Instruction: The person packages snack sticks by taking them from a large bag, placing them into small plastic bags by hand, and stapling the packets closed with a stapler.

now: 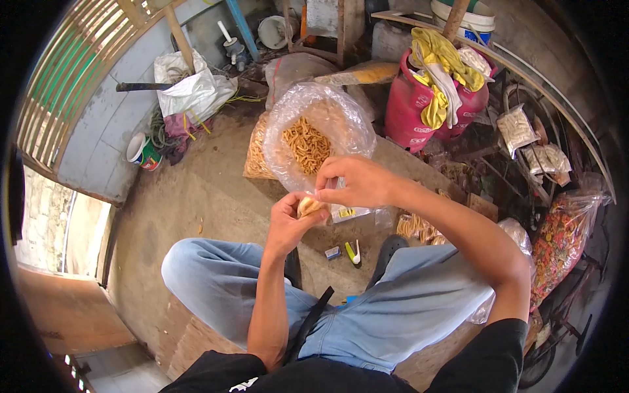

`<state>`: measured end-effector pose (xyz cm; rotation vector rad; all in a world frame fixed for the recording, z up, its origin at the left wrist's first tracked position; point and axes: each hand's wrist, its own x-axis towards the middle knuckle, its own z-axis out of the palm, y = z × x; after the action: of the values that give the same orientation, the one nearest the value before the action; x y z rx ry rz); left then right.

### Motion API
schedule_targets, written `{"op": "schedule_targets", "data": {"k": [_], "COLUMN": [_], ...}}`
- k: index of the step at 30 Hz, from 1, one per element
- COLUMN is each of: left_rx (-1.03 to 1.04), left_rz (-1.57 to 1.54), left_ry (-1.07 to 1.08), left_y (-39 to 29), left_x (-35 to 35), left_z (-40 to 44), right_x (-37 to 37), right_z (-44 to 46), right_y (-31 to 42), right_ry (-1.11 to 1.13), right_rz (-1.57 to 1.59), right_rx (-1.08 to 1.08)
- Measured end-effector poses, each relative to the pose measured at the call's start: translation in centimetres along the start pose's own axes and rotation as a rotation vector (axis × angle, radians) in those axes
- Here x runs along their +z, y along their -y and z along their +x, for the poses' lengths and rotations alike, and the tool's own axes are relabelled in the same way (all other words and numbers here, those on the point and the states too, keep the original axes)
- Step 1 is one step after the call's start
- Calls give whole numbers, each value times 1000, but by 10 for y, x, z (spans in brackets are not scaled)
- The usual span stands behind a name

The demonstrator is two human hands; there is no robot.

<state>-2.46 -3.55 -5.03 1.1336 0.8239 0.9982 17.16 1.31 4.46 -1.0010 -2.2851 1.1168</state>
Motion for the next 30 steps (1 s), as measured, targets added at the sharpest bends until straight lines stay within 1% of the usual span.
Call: {"op": "schedule_targets", "data": {"k": [3, 5, 7, 9, 11, 12, 13, 14, 15, 16, 17, 18, 20, 21, 23, 24, 25, 26, 28, 29, 30], "left_rx": [32, -26, -5, 23, 0, 8, -75, -156, -148, -197, -247, -236, -209, -246, -213, -198, -166, -156, -76, -88, -83], "left_rz": [13, 65, 70, 81, 50, 56, 73, 88, 92, 111, 132, 143, 385, 395, 452, 501, 412, 414, 360, 306, 301], "left_ry": [-43, -74, -44, -14, 3, 1, 4, 4, -4, 38, 81, 78, 290, 300, 311, 318, 318, 327, 358, 365, 380], "left_y": [-1, -8, -6, -10, -21, -32, -47, -61, -74, -88, -102, -115, -138, -147, -154, -154, -150, -144, -132, -127, -125], "left_x": [2, 5, 5, 6, 9, 12, 15, 18, 20, 19, 16, 12, 4, 2, 2, 2, 2, 0, 0, 0, 3], "left_z": [0, -1, 1, 3, 6, 7, 6, 7, 6, 6, 7, 12, 25, 32, 46, 52, 56, 60, 66, 66, 66], "right_x": [0, 2, 4, 0, -4, -8, -12, -16, -20, -23, -25, -28, -32, -35, -39, -39, -39, -40, -39, -35, -36], "right_z": [0, 0, 1, 3, 4, 3, 2, 2, 2, 3, 3, 2, -1, -1, 2, 3, 3, 1, -6, -8, -11], "right_y": [5, 2, -9, -13, -10, -1, 5, 6, 6, 7, 10, 14, 22, 26, 31, 30, 30, 32, 35, 27, 28], "right_ry": [25, 19, -67, -76, -84, -107, -129, -127, -111, -93, -90, -131, -181, -211, -246, -292, -339, -349, -386, -402, -412], "right_rz": [22, 31, 32, 46, 59, 152, 245, 240, 344, 449, 448, 445, 441, 423, 391, 336, 279, 269, 344, 322, 311], "right_rx": [29, 29, -78, -83, -94, 16, 125, 115, 164, 210, 194, 148, 101, 103, 92, 54, 16, 13, 98, 23, 30]}}
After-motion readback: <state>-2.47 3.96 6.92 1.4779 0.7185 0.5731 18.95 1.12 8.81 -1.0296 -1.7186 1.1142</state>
